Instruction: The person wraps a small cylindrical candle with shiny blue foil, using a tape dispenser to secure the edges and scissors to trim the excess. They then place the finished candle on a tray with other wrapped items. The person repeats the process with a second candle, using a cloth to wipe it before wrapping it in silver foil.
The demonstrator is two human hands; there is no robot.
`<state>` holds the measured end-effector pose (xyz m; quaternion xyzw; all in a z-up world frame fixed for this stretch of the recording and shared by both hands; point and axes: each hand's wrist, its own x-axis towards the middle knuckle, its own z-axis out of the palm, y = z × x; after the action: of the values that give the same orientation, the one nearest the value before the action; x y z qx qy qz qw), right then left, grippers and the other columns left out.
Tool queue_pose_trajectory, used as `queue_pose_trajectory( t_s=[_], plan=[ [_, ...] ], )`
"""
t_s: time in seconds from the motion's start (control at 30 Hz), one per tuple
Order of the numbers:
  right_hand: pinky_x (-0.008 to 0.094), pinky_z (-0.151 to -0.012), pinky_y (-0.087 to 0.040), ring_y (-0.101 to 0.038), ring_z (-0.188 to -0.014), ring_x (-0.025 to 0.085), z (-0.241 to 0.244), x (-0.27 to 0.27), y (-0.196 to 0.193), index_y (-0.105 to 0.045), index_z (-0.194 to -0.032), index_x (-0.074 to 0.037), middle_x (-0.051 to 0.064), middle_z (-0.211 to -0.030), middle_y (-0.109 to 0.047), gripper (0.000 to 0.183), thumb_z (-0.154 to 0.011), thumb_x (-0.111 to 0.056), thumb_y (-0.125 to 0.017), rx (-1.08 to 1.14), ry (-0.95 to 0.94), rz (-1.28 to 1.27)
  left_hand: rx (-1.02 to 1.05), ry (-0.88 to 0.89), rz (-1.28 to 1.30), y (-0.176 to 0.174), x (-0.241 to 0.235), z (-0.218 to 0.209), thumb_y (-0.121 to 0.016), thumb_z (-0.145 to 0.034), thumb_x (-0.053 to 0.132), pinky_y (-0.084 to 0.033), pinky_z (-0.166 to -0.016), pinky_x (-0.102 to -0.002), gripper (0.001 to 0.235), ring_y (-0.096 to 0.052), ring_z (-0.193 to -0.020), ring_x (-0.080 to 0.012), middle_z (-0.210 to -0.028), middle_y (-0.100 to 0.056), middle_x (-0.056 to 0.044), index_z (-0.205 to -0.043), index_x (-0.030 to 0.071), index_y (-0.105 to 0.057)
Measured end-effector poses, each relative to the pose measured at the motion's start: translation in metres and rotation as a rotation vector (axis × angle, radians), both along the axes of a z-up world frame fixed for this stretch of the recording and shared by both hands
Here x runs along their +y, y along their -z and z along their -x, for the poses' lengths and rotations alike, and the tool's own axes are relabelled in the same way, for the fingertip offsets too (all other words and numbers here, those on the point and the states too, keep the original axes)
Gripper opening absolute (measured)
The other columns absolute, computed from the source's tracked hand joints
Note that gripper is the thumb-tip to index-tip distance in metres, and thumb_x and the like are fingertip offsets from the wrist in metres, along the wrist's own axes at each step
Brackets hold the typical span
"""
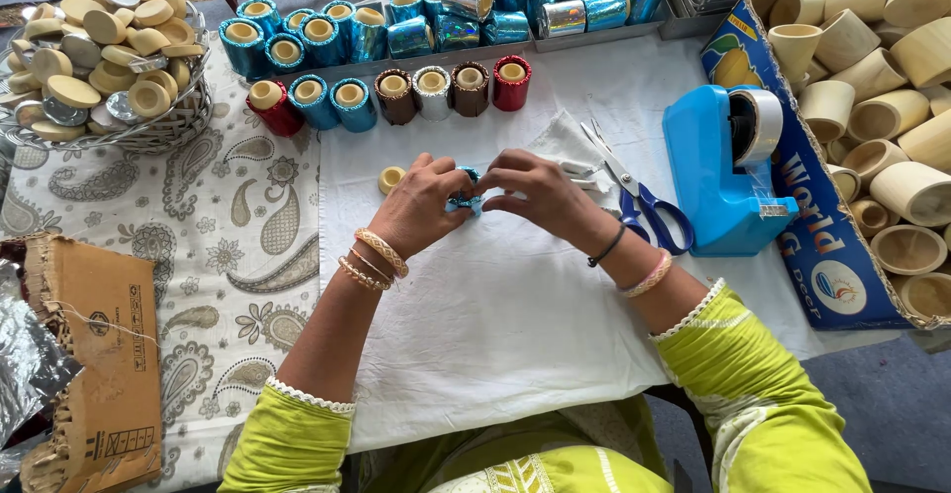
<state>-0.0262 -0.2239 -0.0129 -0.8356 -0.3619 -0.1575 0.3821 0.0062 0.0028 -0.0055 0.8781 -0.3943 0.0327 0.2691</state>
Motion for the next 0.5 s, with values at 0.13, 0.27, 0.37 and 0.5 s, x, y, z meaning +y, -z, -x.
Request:
queue_pose_trajectory(
  t_s=[0.13, 0.27, 0.37, 0.5],
  plan=[
    [0.035, -0.077, -0.058, -0.067, -0.090, 0.022, 0.002, 0.007, -0.003, -0.071, -0.105, -0.009, 0.005, -0.099, -0.065, 0.022, -0.086, -0.010, -0.082, -0.086, 0.056, 0.060, 0.022, 0.015, 0.001, 0.005, 0.002, -0.004, -0.087, -0.076, 0.020, -0.054, -0.083, -0.042, 0.026, -0.057, -0.094, -0.0261, -0.094, -0.066, -0.005, -0.092, 0.006, -0.071],
    [0.037, -0.080, -0.058, -0.064, -0.095, 0.024, -0.001, 0.009, -0.008, -0.071, -0.104, -0.007, 0.006, -0.100, -0.065, 0.020, -0.087, -0.010, -0.079, -0.095, 0.070, 0.155, 0.010, 0.025, 0.012, 0.002, 0.001, -0.002, -0.087, -0.077, 0.019, -0.054, -0.081, -0.041, 0.030, -0.058, -0.091, -0.0255, -0.094, -0.066, -0.005, -0.092, 0.007, -0.064],
    [0.038, -0.082, -0.058, -0.064, -0.095, 0.025, -0.003, 0.008, -0.009, -0.073, -0.107, -0.007, 0.005, -0.100, -0.066, 0.021, -0.087, -0.009, -0.077, -0.072, 0.048, 0.166, 0.043, 0.017, 0.029, -0.004, 0.002, 0.000, -0.087, -0.077, 0.017, -0.054, -0.081, -0.041, 0.038, -0.059, -0.090, -0.0254, -0.095, -0.067, -0.006, -0.099, 0.008, -0.058],
    [0.036, -0.084, -0.059, -0.070, -0.096, 0.025, -0.013, -0.002, 0.003, -0.072, -0.111, -0.009, 0.006, -0.107, -0.067, 0.018, -0.093, -0.007, -0.072, 0.139, -0.082, 0.059, 0.088, 0.046, 0.078, -0.011, 0.008, 0.000, -0.086, -0.077, 0.015, -0.053, -0.082, -0.042, 0.045, -0.061, -0.093, -0.0258, -0.096, -0.069, -0.007, -0.108, 0.008, -0.054]
  ],
)
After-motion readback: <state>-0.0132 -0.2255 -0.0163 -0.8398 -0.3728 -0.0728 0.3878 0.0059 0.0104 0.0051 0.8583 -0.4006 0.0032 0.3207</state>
